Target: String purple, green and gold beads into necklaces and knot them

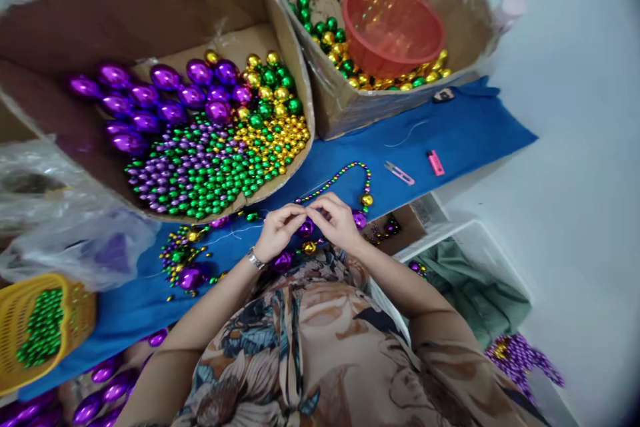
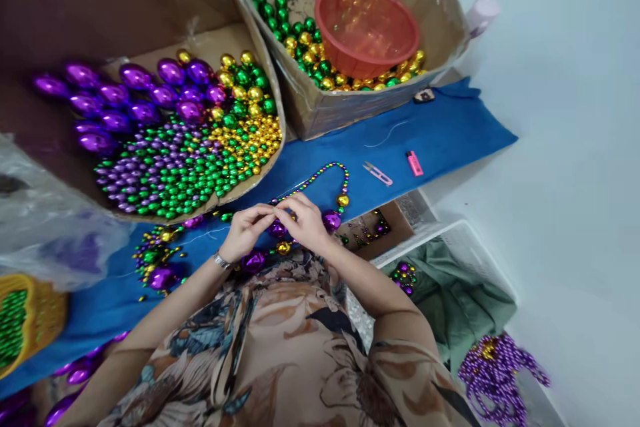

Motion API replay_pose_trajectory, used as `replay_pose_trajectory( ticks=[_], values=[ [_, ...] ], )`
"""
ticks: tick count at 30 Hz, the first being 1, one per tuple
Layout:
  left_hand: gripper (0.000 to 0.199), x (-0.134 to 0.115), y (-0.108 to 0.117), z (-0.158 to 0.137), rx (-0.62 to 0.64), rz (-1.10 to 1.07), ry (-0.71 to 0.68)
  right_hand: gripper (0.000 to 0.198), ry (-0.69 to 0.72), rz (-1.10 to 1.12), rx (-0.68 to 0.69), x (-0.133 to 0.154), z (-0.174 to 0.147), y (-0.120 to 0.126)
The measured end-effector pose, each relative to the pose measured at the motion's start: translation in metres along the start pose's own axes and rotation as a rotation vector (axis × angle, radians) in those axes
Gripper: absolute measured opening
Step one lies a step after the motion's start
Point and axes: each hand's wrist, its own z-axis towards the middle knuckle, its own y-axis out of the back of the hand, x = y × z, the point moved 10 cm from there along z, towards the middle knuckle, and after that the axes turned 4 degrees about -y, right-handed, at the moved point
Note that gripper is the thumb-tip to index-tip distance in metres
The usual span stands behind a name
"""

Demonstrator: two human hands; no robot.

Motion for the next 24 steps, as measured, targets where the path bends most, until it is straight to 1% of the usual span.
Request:
replay_pose_trajectory(
  ticks=[2, 4, 6, 7, 8, 9, 11, 13, 14, 16, 18, 20, 22, 24],
  values=[
    [0.017, 0.006, 0.003, -0.001, -0.02, -0.016, 0.031, 0.025, -0.011, -0.066, -0.067, -0.01, 0.008, 0.023],
    [0.02, 0.015, 0.006, -0.002, -0.046, -0.081, 0.079, 0.029, -0.065, -0.223, -0.144, -0.034, 0.018, 0.062],
    [0.022, 0.021, 0.006, -0.003, -0.066, -0.155, 0.12, 0.034, -0.187, -0.498, -0.229, -0.07, 0.025, 0.11],
    [0.023, 0.022, 0.005, -0.004, -0.072, -0.184, 0.133, 0.035, -0.288, -0.666, -0.252, -0.092, 0.026, 0.134],
    [0.023, 0.022, 0.005, -0.004, -0.077, -0.205, 0.141, 0.038, -0.392, -0.819, -0.249, -0.113, 0.025, 0.153],
    [0.023, 0.022, 0.004, -0.004, -0.081, -0.22, 0.147, 0.04, -0.474, -0.936, -0.218, -0.132, 0.024, 0.166],
    [0.023, 0.021, 0.004, -0.004, -0.089, -0.242, 0.155, 0.044, -0.574, -1.076, -0.144, -0.162, 0.021, 0.181],
    [0.023, 0.021, 0.004, -0.005, -0.089, -0.259, 0.162, 0.045, -0.607, -1.103, -0.119, -0.178, 0.018, 0.188],
    [0.023, 0.021, 0.004, -0.005, -0.087, -0.265, 0.164, 0.045, -0.616, -1.096, -0.144, -0.181, 0.016, 0.193],
    [0.023, 0.02, 0.006, -0.005, -0.082, -0.269, 0.163, 0.046, -0.655, -1.075, -0.26, -0.186, 0.012, 0.212],
    [0.022, 0.02, 0.006, -0.004, -0.076, -0.264, 0.156, 0.047, -0.734, -1.06, -0.401, -0.191, 0.005, 0.238],
    [0.022, 0.019, 0.006, -0.003, -0.066, -0.269, 0.154, 0.048, -0.815, -1.038, -0.476, -0.2, -0.003, 0.261],
    [0.022, 0.019, 0.004, -0.002, -0.058, -0.286, 0.158, 0.046, -0.854, -1.012, -0.465, -0.209, -0.004, 0.274],
    [0.021, 0.018, 0.002, -0.003, -0.06, -0.309, 0.165, 0.041, -0.841, -0.982, -0.418, -0.212, 0.001, 0.276]
  ],
)
